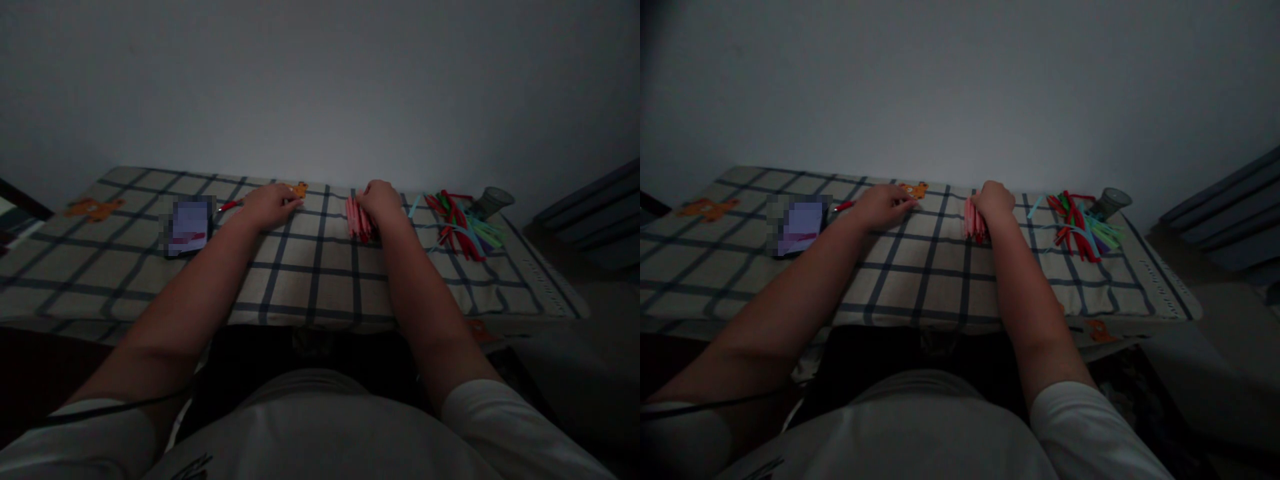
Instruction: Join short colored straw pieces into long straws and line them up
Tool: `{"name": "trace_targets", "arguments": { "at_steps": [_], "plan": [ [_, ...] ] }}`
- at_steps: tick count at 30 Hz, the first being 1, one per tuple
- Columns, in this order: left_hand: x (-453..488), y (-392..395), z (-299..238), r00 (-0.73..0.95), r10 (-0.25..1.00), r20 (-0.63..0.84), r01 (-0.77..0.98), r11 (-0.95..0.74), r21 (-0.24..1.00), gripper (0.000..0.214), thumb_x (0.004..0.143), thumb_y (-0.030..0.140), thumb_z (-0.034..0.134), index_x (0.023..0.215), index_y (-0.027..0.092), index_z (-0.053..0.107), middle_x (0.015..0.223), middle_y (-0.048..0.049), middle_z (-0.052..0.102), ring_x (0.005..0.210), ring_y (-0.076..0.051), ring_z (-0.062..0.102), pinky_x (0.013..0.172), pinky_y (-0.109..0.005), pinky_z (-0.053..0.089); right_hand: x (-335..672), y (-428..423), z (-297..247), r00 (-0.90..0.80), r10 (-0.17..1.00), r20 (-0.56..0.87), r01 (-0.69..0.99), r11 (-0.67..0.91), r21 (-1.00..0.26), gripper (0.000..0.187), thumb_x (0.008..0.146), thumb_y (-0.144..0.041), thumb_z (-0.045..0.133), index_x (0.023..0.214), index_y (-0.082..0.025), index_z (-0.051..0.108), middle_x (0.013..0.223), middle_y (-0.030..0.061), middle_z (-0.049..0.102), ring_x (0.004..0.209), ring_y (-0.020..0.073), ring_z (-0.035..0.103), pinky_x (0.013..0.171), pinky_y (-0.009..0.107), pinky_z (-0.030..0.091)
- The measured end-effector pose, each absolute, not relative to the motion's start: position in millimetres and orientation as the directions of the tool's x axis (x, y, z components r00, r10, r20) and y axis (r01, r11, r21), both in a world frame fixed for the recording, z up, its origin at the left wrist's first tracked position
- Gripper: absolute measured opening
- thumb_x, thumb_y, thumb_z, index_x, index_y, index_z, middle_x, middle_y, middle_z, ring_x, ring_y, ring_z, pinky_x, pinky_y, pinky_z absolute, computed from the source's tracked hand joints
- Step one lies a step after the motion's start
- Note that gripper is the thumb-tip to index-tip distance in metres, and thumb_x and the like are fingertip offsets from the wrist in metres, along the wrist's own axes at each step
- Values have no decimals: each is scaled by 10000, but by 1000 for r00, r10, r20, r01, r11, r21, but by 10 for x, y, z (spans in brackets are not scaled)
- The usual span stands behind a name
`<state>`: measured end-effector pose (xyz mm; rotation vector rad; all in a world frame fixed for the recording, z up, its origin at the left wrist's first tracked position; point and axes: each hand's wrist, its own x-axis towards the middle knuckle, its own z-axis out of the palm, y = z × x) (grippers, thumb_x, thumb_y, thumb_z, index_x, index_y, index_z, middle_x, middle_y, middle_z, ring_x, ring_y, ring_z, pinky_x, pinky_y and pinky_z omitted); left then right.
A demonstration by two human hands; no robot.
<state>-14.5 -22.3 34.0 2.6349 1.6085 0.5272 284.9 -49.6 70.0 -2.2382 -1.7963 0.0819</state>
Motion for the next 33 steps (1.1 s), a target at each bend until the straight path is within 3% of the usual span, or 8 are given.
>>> {"name": "trace_targets", "arguments": {
  "at_steps": [8, 11, 15, 17, 22, 27, 31, 33],
  "plan": [
    [-470, -210, 658, 44, 990, 131, 962, -77, 263, 553, 1067, 669, 656, 1258, 229, 932, 1029, -138, 850, 1021, -347, 764, 923, -424, 552, 2828, -462, 648, 191, 971, 144, 963, -156, -221, 409, 1086, -242, 672, 1468, -157, 792, 1446, 232, 847, 1365, 405, 798, 1089, 492, 614],
    [-658, -161, 712, 34, 998, -59, 968, -18, 251, 525, 973, 682, 725, 1152, 230, 923, 829, -86, 785, 924, -337, 762, 846, -402, 539, 2811, -416, 595, 148, 969, 198, 973, -107, -204, 411, 1066, -224, 674, 1454, -166, 795, 1454, 226, 845, 1365, 399, 793, 1094, 491, 607],
    [-869, -56, 694, 16, 958, -287, 977, 46, 207, 501, 837, 726, 867, 968, 243, 885, 855, -66, 818, 907, -326, 773, 802, -378, 524, 2759, -402, 548, 56, 972, 228, 989, -22, -148, 349, 1062, -199, 657, 1354, -184, 847, 1428, 203, 859, 1346, 378, 801, 1105, 476, 592],
    [-968, 14, 651, 9, 948, -317, 980, 55, 192, 497, 795, 715, 940, 950, 247, 875, 889, -47, 843, 918, -304, 770, 811, -368, 516, 2723, -414, 552, 30, 973, 231, 992, -1, -123, 331, 1062, -205, 669, 1330, -186, 863, 1417, 201, 863, 1345, 374, 799, 1104, 470, 586],
    [-1121, 80, 573, 46, 966, -253, 980, 5, 197, 381, 975, 525, 953, 985, 161, 843, 695, 43, 750, 780, -178, 645, 810, -340, 490, 2642, -448, 607, 0, 971, 239, 991, 33, -133, 325, 1161, -310, 630, 1331, -180, 874, 1412, 207, 864, 1329, 367, 789, 1128, 474, 560],
    [-1057, -147, 680, -120, 966, -229, 977, 156, 145, 390, 908, 490, 990, 805, 180, 777, 633, -13, 705, 732, -259, 682, 835, -442, 556, 2566, -465, 608, -111, 962, 250, 982, 144, -120, 427, 1234, -388, 512, 1314, -190, 882, 1361, 205, 874, 1274, 366, 773, 1110, 468, 515],
    [-968, -281, 762, -138, 968, -211, 980, 163, 110, 362, 868, 468, 986, 762, 194, 774, 560, -23, 658, 728, -287, 686, 820, -451, 579, 2521, -477, 576, -160, 949, 273, 977, 192, -95, 478, 1246, -419, 473, 1283, -194, 892, 1340, 207, 873, 1266, 373, 759, 1126, 481, 493],
    [-952, -292, 772, -124, 968, -218, 978, 156, 135, 291, 863, 401, 971, 779, 190, 788, 605, -26, 704, 741, -288, 705, 814, -443, 579, 2514, -483, 565, -171, 946, 277, 974, 204, -95, 474, 1245, -418, 479, 1279, -190, 894, 1341, 211, 873, 1273, 380, 762, 1142, 493, 493]
  ]
}}
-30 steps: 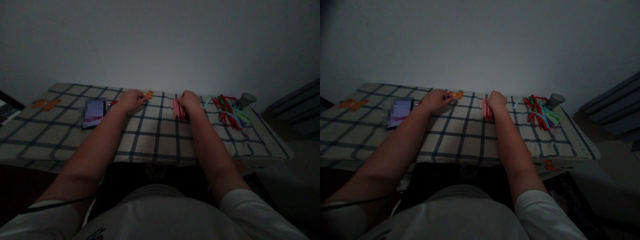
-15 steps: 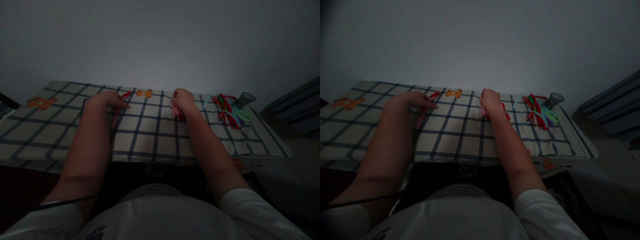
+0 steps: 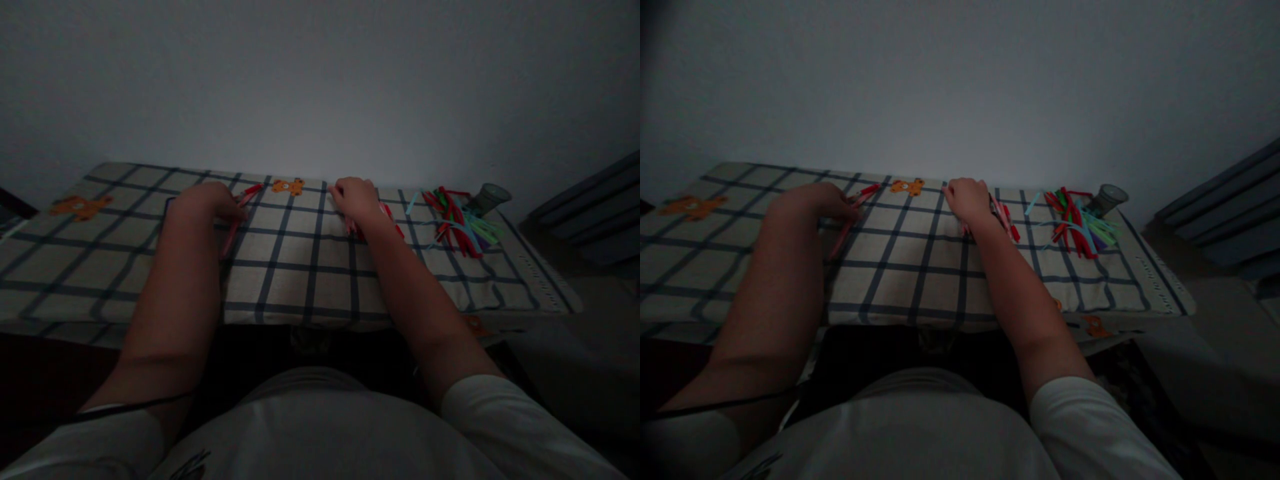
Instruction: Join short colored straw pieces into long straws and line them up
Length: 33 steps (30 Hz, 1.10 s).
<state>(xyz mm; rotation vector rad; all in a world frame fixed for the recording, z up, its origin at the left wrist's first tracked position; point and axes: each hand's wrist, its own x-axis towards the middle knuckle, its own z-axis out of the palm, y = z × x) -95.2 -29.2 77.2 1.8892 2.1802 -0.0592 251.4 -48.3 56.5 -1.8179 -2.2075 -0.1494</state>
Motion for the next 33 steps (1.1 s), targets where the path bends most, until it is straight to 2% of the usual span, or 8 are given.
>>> {"name": "trace_targets", "arguments": {
  "at_steps": [5, 11, 15, 19, 22, 27, 30, 33],
  "plan": [
    [-961, -286, 756, -45, 976, -214, 984, 81, 161, 174, 818, 310, 934, 925, 187, 873, 786, -27, 854, 738, -262, 745, 684, -360, 534, 2507, -502, 554, -202, 939, 277, 968, 235, -89, 464, 1238, -400, 488, 1257, -183, 897, 1328, 214, 878, 1266, 378, 765, 1161, 506, 495],
    [-899, -273, 729, 25, 966, -258, 986, 19, 167, 109, 836, 190, 848, 934, 204, 891, 825, -6, 876, 767, -246, 756, 686, -345, 522, 2485, -515, 549, -247, 932, 264, 959, 274, -71, 459, 1225, -409, 499, 1189, -186, 898, 1306, 213, 880, 1236, 385, 755, 1124, 498, 494],
    [-895, -146, 667, 128, 959, -253, 979, -81, 187, 170, 888, 338, 864, 992, 209, 898, 914, -15, 908, 823, -228, 766, 692, -306, 517, 2491, -501, 528, -260, 924, 281, 954, 291, -72, 479, 1228, -419, 474, 1159, -198, 893, 1291, 201, 881, 1214, 382, 743, 1116, 499, 484],
    [-831, -36, 560, 235, 968, -83, 949, -210, 235, 383, 878, 566, 824, 1065, 251, 936, 867, -47, 880, 813, -265, 762, 774, -335, 552, 2492, -488, 517, -267, 918, 295, 950, 303, -82, 484, 1237, -435, 467, 1149, -205, 885, 1278, 198, 875, 1204, 371, 730, 1113, 485, 471],
    [-660, -70, 495, 409, 907, 99, 840, -417, 347, 489, 974, 633, 689, 1170, 262, 942, 897, -48, 875, 877, -264, 771, 832, -326, 554, 2480, -489, 529, -285, 914, 289, 942, 323, -90, 485, 1249, -442, 464, 1155, -206, 877, 1292, 189, 871, 1214, 360, 726, 1119, 469, 464],
    [-283, -246, 485, 487, 818, 307, 727, -574, 376, 463, 1087, 536, 638, 1312, 237, 912, 1108, -92, 873, 1000, -261, 781, 914, -342, 566, 2440, -512, 541, -379, 884, 272, 905, 416, -93, 536, 1273, -457, 404, 1236, -207, 877, 1319, 169, 866, 1237, 342, 720, 1136, 448, 444],
    [-143, -297, 463, 574, 718, 394, 664, -690, 288, 394, 1140, 452, 633, 1317, 230, 907, 1195, -123, 841, 1158, -290, 770, 1062, -393, 579, 2408, -533, 527, -422, 865, 272, 880, 463, -104, 587, 1283, -454, 336, 1311, -217, 872, 1360, 161, 865, 1262, 337, 713, 1147, 438, 433],
    [-81, -294, 395, 601, 686, 410, 655, -717, 239, 343, 1161, 385, 645, 1326, 242, 910, 1290, -132, 821, 1256, -301, 753, 1140, -419, 574, 2396, -534, 499, -446, 853, 270, 864, 489, -118, 597, 1282, -465, 324, 1340, -222, 866, 1387, 154, 864, 1274, 333, 711, 1138, 419, 431]
  ]
}}
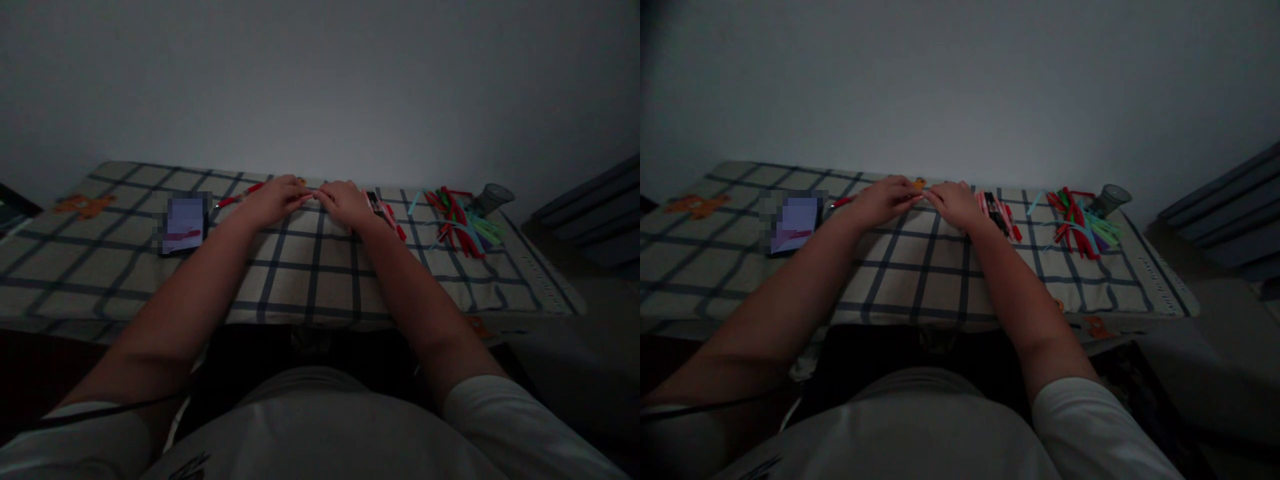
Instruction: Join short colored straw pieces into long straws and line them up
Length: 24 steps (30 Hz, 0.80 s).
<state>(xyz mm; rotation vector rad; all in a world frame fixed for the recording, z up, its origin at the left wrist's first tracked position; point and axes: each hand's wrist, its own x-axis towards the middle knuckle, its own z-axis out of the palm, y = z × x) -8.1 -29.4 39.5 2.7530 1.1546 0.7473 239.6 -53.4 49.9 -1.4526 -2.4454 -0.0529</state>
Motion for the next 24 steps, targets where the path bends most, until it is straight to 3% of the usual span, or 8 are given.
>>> {"name": "trace_targets", "arguments": {
  "at_steps": [8, 16, 24],
  "plan": [
    [-41, -263, 287, 604, 682, 412, 653, -720, 235, 296, 1152, 374, 708, 1348, 280, 909, 1316, -111, 856, 1276, -293, 756, 1156, -418, 566, 2423, -467, 451, -513, 831, 216, 824, 547, -148, 460, 1251, -416, 480, 1415, -236, 870, 1437, 137, 872, 1325, 329, 736, 1153, 419, 454],
    [-89, -234, 279, 534, 753, 385, 738, -637, 222, 362, 1180, 507, 665, 1229, 240, 905, 1258, -121, 888, 1228, -323, 797, 1091, -416, 571, 2416, -520, 531, -503, 839, 206, 831, 535, -150, 462, 1256, -404, 483, 1407, -209, 874, 1442, 167, 870, 1337, 350, 736, 1127, 418, 466],
    [-100, -221, 269, 554, 723, 414, 717, -666, 204, 295, 1170, 456, 723, 1219, 226, 901, 1252, -116, 894, 1227, -297, 803, 1098, -377, 573, 2405, -535, 532, -523, 836, 166, 824, 546, -150, 485, 1278, -394, 469, 1473, -193, 865, 1474, 159, 867, 1343, 328, 759, 1123, 390, 472]
  ]
}}
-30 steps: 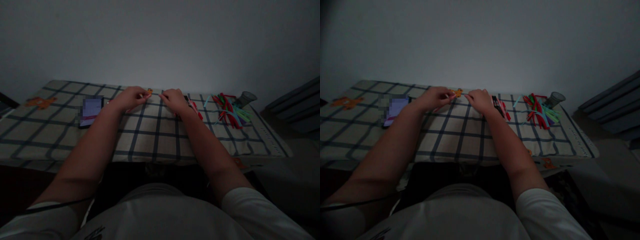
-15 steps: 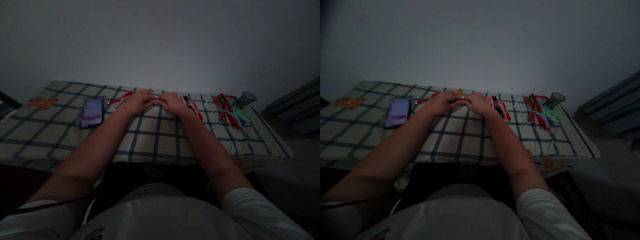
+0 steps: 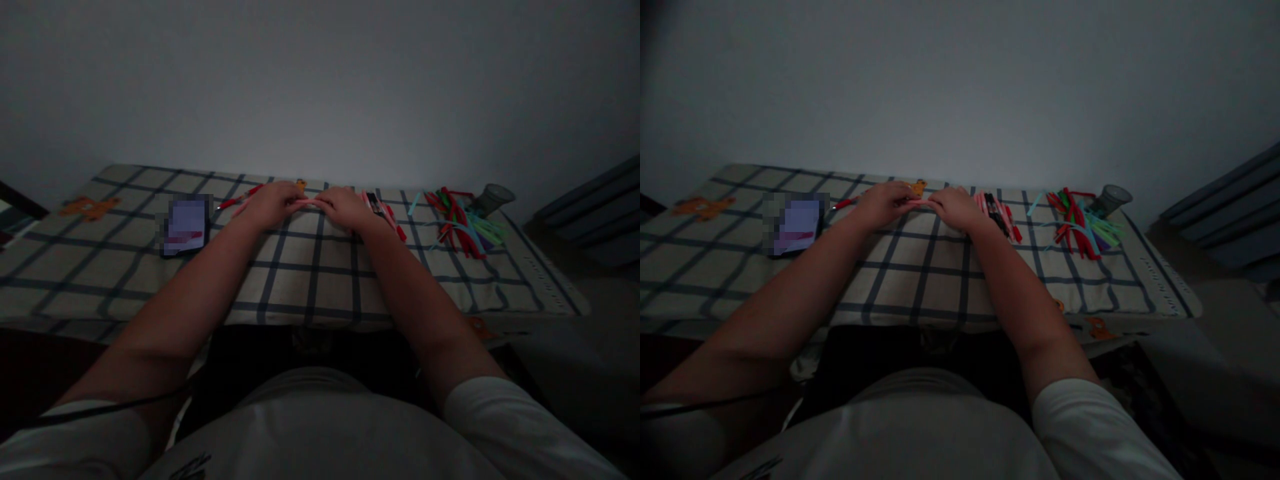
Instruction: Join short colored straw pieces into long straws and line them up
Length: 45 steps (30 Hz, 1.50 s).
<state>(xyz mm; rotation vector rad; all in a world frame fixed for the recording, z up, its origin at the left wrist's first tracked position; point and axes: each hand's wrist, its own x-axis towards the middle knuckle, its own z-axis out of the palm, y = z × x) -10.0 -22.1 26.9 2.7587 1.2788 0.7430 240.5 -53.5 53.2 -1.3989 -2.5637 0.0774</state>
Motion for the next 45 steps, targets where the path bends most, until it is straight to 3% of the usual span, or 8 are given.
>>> {"name": "trace_targets", "arguments": {
  "at_steps": [11, 20, 25, 33, 45],
  "plan": [
    [-134, -230, 235, 545, 710, 446, 713, -673, 198, 329, 1181, 508, 738, 1265, 271, 951, 1253, -98, 919, 1248, -300, 827, 1113, -386, 592, 2391, -447, 444, -518, 837, 179, 825, 543, -153, 438, 1248, -328, 504, 1340, -171, 903, 1412, 176, 860, 1266, 318, 729, 1084, 398, 490],
    [-181, -155, 229, 571, 721, 393, 703, -676, 219, 383, 1190, 531, 685, 1271, 270, 954, 1223, -100, 925, 1147, -281, 833, 1006, -367, 571, 2341, -551, 555, -527, 833, 170, 837, 543, -63, 464, 1268, -320, 483, 1389, -140, 893, 1439, 196, 858, 1297, 342, 741, 1089, 416, 492],
    [-227, -138, 285, 528, 776, 346, 787, -600, 143, 432, 1193, 527, 646, 1370, 246, 922, 1300, -119, 911, 1181, -313, 816, 1013, -377, 544, 2384, -547, 560, -500, 842, 202, 852, 520, -57, 465, 1262, -326, 490, 1425, -137, 882, 1431, 205, 854, 1273, 343, 734, 1069, 418, 488],
    [-171, -191, 274, 522, 786, 333, 821, -568, 54, 431, 1206, 530, 630, 1332, 228, 911, 1297, -115, 899, 1215, -290, 807, 998, -347, 528, 2405, -505, 499, -520, 836, 176, 831, 542, -122, 450, 1251, -344, 511, 1423, -185, 895, 1440, 170, 863, 1303, 332, 735, 1087, 405, 492],
    [-235, -115, 217, 576, 742, 343, 750, -647, 138, 418, 1196, 556, 673, 1347, 272, 940, 1282, -100, 920, 1192, -280, 830, 985, -336, 546, 2335, -529, 542, -486, 865, 128, 860, 499, -107, 462, 1265, -335, 518, 1442, -115, 884, 1482, 216, 847, 1343, 339, 757, 1134, 408, 518]
  ]
}}
